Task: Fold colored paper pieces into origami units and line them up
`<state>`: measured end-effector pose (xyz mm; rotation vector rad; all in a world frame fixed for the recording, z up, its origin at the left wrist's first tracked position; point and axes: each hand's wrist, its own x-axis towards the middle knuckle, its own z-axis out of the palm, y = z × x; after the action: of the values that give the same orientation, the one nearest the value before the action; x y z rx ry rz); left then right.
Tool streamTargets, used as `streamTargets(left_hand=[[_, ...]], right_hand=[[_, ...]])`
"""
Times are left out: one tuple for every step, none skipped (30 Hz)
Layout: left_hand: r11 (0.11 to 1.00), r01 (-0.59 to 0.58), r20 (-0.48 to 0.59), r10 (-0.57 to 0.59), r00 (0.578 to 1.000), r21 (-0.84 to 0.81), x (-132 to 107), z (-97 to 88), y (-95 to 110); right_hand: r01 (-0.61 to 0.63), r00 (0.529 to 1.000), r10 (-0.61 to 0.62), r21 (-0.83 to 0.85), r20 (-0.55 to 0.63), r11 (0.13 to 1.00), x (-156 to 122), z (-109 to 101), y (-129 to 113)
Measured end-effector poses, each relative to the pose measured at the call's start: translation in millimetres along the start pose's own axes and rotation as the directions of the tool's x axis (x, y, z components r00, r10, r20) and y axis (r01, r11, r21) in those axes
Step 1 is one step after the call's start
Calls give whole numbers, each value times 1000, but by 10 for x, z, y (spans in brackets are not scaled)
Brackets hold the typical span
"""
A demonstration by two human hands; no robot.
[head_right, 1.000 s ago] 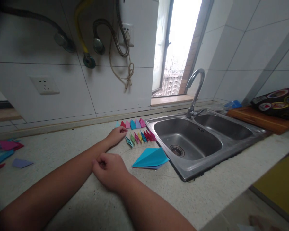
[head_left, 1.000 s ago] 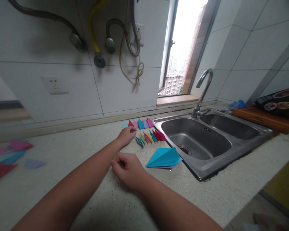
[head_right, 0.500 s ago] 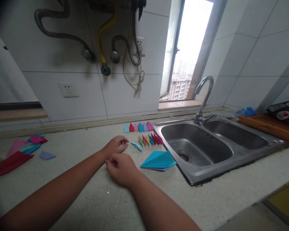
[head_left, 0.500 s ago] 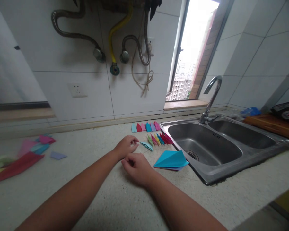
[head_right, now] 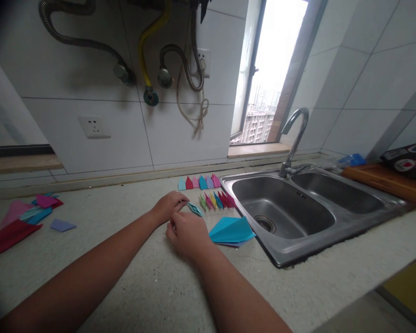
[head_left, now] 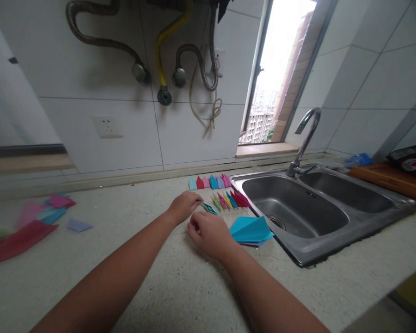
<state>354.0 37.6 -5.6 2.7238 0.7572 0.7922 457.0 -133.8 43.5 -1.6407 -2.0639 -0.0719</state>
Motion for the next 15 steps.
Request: streamTargets(left_hand=[[1000, 3, -10, -3, 1000, -10, -16, -27, -11], [1000, 2, -17, -2, 1000, -23, -33, -56, -25], [999, -2, -22, 1, 1000, -37, -48, -85, -43], [999, -8, -26, 7, 1000, -51, -61, -110, -64], [998, -14, -29, 12, 999, -63, -71, -131, -86], [997, -16, -32, 14, 999, -71, -78, -146, -108], [997, -13, -35, 10, 999, -76, -80, -156, -129], [997, -6, -37, 3, 999, -80, -79, -161, -146], [997, 2, -36, -5, 999, -83, -75, -161, -161], [996, 10, -34, -13, 999, -85, -70, -159, -171], [996, 17, -30, -20, 999, -87, -64, -155, -179], [996, 23, -24, -25, 999, -90, -57, -151, -183], [995, 27, -18, -29, 999, -93, -52, -147, -185], [995, 29, -14, -30, 999, -96, -48, -144, -186], [995, 28, -12, -29, 1000, -99, -46, -142, -186]], right_hand=[[-18, 1000, 19, -24, 4, 1000, 3, -7, 21], [-48, 999, 48, -52, -3, 998, 6, -18, 48], [-85, 996, 84, -81, -19, 993, 11, -31, 80], [-124, 992, 121, -109, -39, 986, 17, -46, 117], [-160, 986, 154, -134, -58, 978, 22, -59, 155], [-192, 981, 182, -156, -72, 969, 26, -70, 193], [-218, 975, 207, -176, -76, 960, 29, -78, 229], [-236, 971, 227, -195, -69, 952, 31, -83, 261], [-250, 968, 244, -211, -54, 945, 32, -83, 289], [-261, 965, 259, -223, -39, 939, 32, -81, 313], [-270, 962, 272, -233, -25, 934, 32, -77, 333], [-276, 960, 281, -240, -13, 931, 32, -72, 350], [-283, 957, 290, -246, -6, 927, 34, -68, 363], [-291, 954, 300, -252, -2, 923, 36, -63, 375], [-301, 950, 312, -260, 1, 918, 40, -60, 385]])
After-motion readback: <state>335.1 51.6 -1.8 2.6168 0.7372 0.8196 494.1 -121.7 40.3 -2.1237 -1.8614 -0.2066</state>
